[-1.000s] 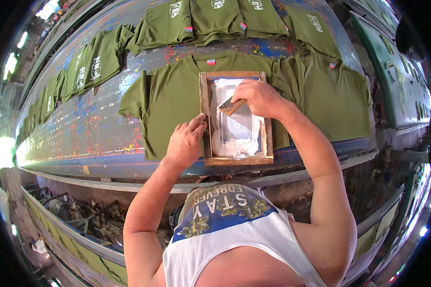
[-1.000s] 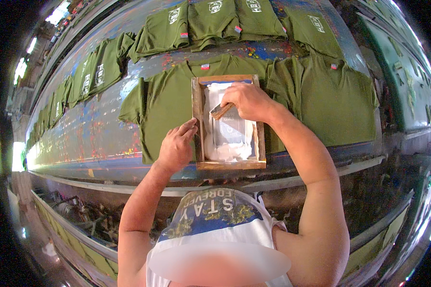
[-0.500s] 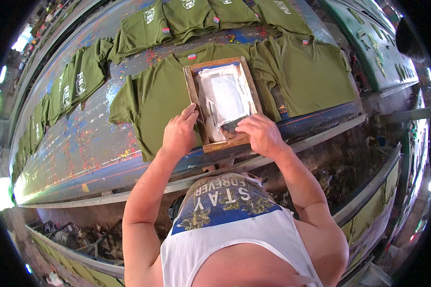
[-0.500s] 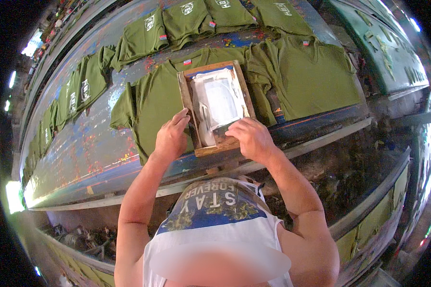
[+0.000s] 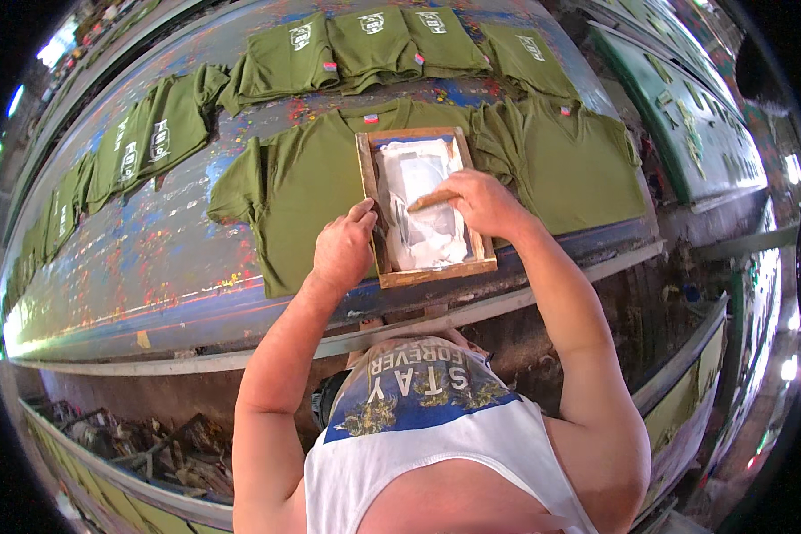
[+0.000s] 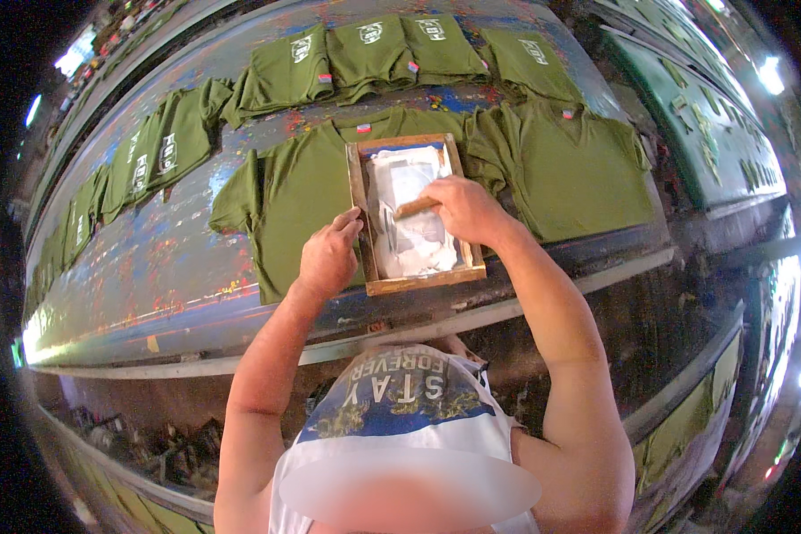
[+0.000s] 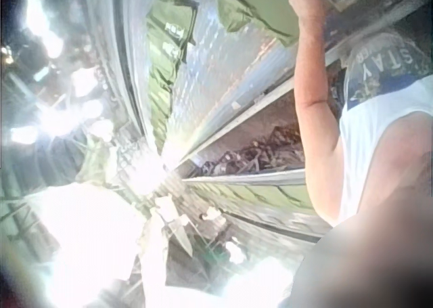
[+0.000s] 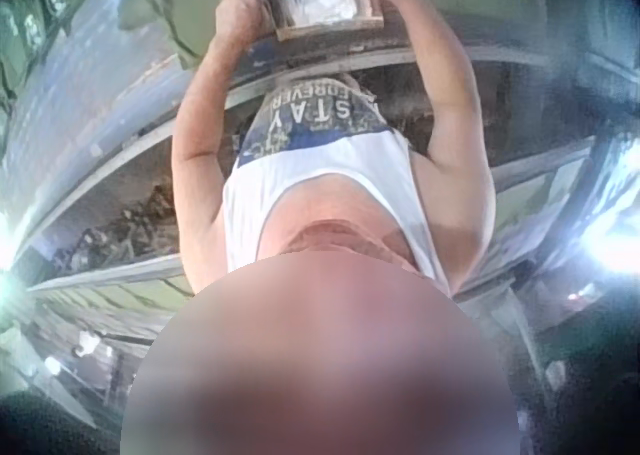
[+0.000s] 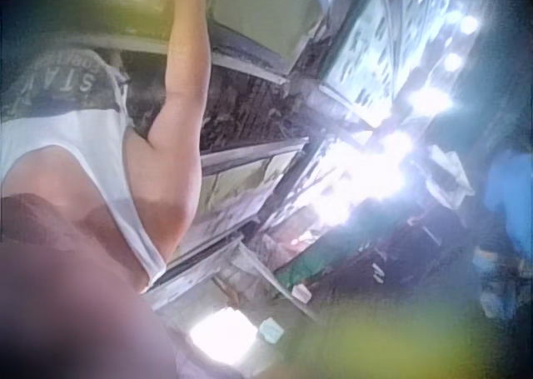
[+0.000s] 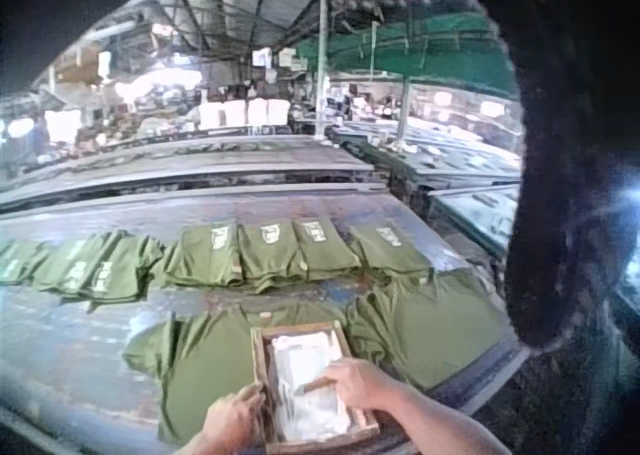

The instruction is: The person repeatedly places green t-shirts on a table, aligns them under a wooden screen-printing frame, and uses a squeegee to press white ink through the screen onto each shirt. After each print, the shirt is folded and set aside. The process is repeated for multiple shirts in a continuous loop.

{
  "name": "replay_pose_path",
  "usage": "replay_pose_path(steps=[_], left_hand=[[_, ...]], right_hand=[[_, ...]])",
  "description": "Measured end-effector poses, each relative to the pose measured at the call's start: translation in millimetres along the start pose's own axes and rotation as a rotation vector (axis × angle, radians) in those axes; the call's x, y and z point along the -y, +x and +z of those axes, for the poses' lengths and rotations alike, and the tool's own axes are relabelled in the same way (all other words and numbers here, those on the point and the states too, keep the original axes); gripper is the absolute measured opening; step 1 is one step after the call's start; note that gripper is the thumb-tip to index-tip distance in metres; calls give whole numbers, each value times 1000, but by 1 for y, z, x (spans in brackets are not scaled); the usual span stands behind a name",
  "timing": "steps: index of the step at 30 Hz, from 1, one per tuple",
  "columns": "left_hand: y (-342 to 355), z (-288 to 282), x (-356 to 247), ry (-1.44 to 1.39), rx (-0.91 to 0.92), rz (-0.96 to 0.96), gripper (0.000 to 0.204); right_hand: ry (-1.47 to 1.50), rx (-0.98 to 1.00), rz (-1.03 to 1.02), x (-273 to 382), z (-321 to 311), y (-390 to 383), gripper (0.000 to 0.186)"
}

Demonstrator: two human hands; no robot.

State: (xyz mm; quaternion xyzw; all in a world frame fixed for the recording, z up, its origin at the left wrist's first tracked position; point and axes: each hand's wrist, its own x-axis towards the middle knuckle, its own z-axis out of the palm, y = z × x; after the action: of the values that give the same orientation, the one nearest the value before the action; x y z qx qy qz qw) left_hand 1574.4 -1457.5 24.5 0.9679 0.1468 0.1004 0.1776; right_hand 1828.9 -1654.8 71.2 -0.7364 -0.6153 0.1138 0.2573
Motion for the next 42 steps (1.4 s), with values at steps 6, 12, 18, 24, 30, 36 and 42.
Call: replay_pose_path(steps=[6, 12, 18, 24, 30, 36, 42], left_hand=[[2, 2, -17, 39, -50, -90, 50], [1, 2, -32, 27, -108, -159, 43], [1, 16, -38, 34, -224, -207, 37], [4, 39, -38, -48, -417, -223, 28], [6, 57, -47, -182, -543, -292, 16], [7, 65, -53, -313, -590, -362, 17], [8, 68, -50, -318, -600, -358, 17]], right_hand=[[-14, -226, -75, -41, 12, 62, 36], [11, -157, -235, -37, 25, 17, 38], [29, -131, -343, 4, 32, -67, 38], [148, 7, -352, -2, 7, -65, 33], [165, 4, -278, -54, -4, 21, 33], [89, -161, -162, -70, -2, 78, 39], [-24, -127, -245, -54, 6, 58, 44]])
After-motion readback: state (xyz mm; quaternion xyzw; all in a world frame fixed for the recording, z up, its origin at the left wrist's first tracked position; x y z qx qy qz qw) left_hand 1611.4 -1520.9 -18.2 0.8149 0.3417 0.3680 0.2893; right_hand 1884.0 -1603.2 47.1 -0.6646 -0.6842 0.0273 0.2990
